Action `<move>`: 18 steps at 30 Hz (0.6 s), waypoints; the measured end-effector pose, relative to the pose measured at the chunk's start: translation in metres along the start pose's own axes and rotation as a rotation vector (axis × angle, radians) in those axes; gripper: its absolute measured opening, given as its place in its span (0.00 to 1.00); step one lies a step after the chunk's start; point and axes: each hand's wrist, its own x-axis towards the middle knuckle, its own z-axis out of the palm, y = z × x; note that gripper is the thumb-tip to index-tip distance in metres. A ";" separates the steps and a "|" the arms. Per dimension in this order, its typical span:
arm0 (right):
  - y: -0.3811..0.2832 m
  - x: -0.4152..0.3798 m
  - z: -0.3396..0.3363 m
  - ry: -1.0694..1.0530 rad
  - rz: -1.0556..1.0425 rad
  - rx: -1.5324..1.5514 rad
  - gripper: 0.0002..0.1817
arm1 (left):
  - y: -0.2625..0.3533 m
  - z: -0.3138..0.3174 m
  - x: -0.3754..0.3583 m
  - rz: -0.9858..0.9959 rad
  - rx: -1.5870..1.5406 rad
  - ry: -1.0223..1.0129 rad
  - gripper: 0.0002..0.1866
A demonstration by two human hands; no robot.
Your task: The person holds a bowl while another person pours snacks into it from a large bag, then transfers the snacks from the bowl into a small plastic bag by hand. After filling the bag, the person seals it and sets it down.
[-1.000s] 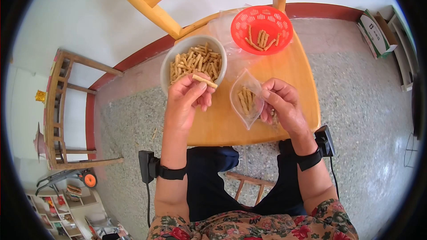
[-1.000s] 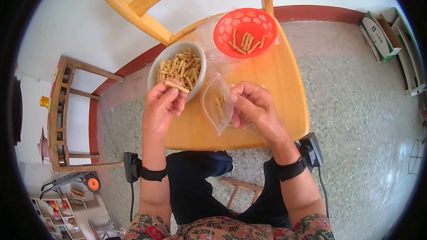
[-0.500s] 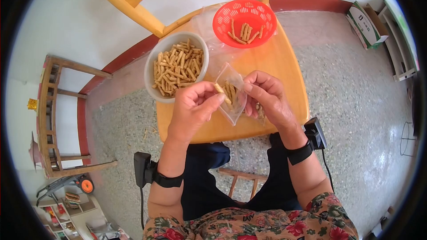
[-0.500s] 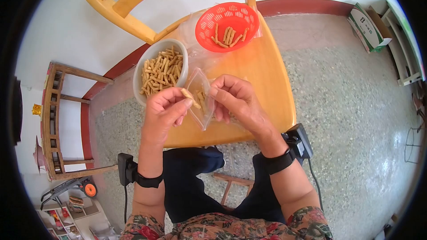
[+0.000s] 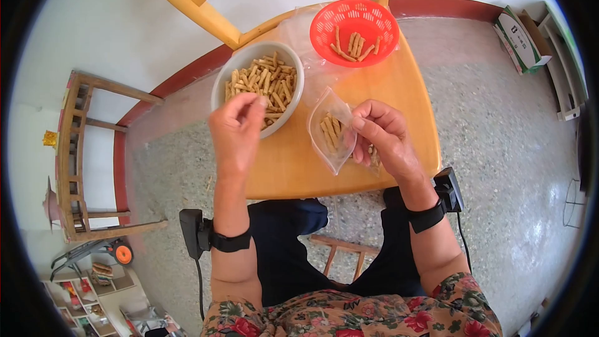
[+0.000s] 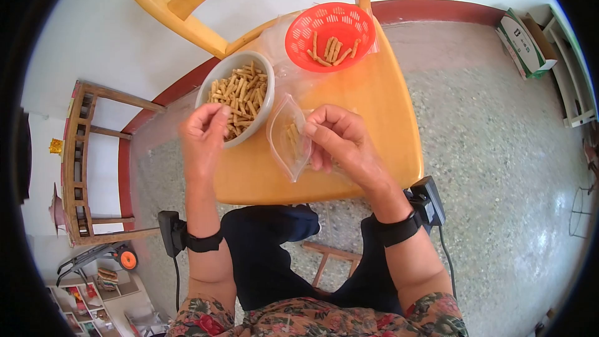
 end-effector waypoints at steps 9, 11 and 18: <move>0.002 0.001 0.002 0.006 -0.001 -0.014 0.07 | -0.034 -0.002 0.033 0.382 0.557 0.157 0.05; 0.002 0.001 0.002 0.015 -0.020 -0.017 0.07 | -0.031 0.007 0.040 0.447 0.651 0.160 0.05; -0.002 0.001 0.001 0.004 0.008 -0.003 0.07 | -0.032 0.024 0.058 0.267 1.012 -0.050 0.07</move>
